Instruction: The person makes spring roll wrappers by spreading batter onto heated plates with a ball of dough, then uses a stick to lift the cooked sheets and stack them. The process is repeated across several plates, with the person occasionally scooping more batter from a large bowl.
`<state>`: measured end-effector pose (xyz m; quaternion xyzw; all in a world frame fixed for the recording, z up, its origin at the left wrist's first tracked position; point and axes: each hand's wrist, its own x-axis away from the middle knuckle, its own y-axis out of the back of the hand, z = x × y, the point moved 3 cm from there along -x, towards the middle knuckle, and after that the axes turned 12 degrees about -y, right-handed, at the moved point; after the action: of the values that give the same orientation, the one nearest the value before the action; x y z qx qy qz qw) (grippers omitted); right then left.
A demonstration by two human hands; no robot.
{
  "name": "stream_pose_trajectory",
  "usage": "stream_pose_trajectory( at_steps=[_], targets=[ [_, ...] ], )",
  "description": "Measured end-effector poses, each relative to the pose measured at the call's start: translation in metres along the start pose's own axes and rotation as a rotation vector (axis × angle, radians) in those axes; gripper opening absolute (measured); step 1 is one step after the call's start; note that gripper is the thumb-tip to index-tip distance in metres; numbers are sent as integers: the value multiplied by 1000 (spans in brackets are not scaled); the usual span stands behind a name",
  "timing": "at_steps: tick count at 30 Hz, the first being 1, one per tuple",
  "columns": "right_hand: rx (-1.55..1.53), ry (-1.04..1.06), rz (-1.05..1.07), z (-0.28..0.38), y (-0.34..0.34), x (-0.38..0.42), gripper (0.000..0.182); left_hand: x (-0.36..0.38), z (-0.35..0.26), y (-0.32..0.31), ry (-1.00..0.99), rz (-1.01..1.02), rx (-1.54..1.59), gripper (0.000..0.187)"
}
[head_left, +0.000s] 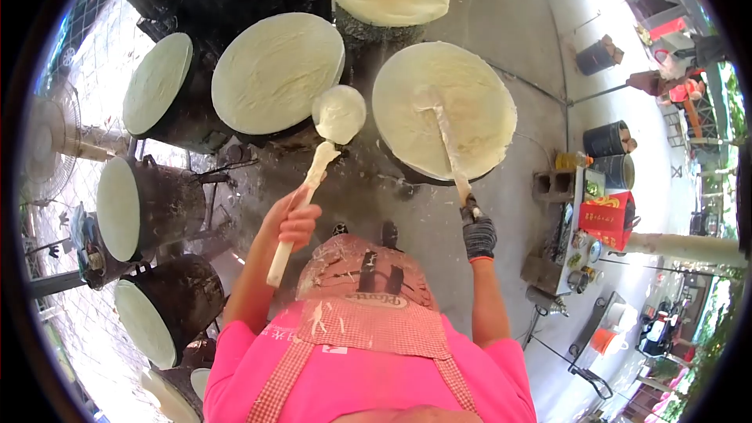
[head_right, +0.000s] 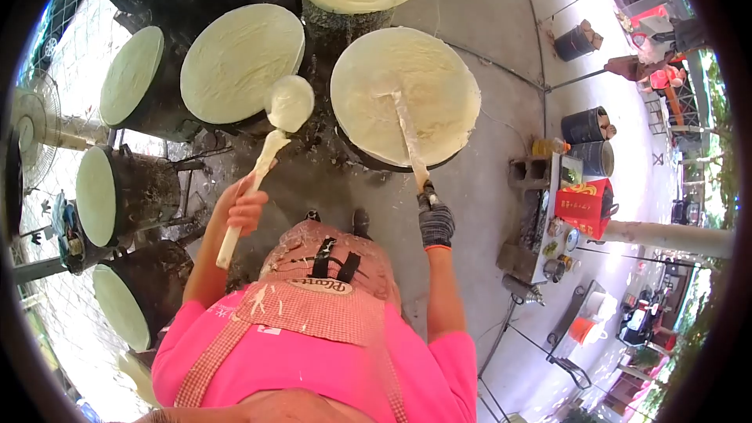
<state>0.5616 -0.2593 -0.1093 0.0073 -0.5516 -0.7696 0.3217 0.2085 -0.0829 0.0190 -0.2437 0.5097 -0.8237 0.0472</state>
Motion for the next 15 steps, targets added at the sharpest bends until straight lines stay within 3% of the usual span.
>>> stream_pose_trajectory(
  at_steps=[1, 2, 4, 6, 7, 10, 12, 14, 15],
  targets=[
    [-49, -85, 53, 17, 3, 8, 33, 8, -7, 22, 29, 194, -30, 30],
    [-98, -168, 105, 31, 2, 15, 33, 13, -7, 35, -14, 167, -20, 31],
    [-8, -1, -7, 31, -5, 22, 35, 24, -10, 49, -106, 117, -7, 34],
    [7, 159, -136, 13, -14, 11, 35, 36, -10, 53, -133, -59, 86, 30],
    [183, 105, -170, 31, 6, 19, 34, 41, -12, 63, -138, -126, 125, 29],
    [-252, -140, 63, 8, -21, -2, 34, 64, -16, 95, -168, -195, 207, 26],
    [-737, -319, 460, 18, -38, 25, 31, 83, -10, 106, -215, -160, 213, 25],
    [-1142, -302, 974, -3, -80, 27, 31, 99, -2, 139, -355, 13, -162, 35],
    [-959, -142, 983, 11, -76, 40, 32, 111, 9, 117, -427, -389, -683, 46]
  ],
)
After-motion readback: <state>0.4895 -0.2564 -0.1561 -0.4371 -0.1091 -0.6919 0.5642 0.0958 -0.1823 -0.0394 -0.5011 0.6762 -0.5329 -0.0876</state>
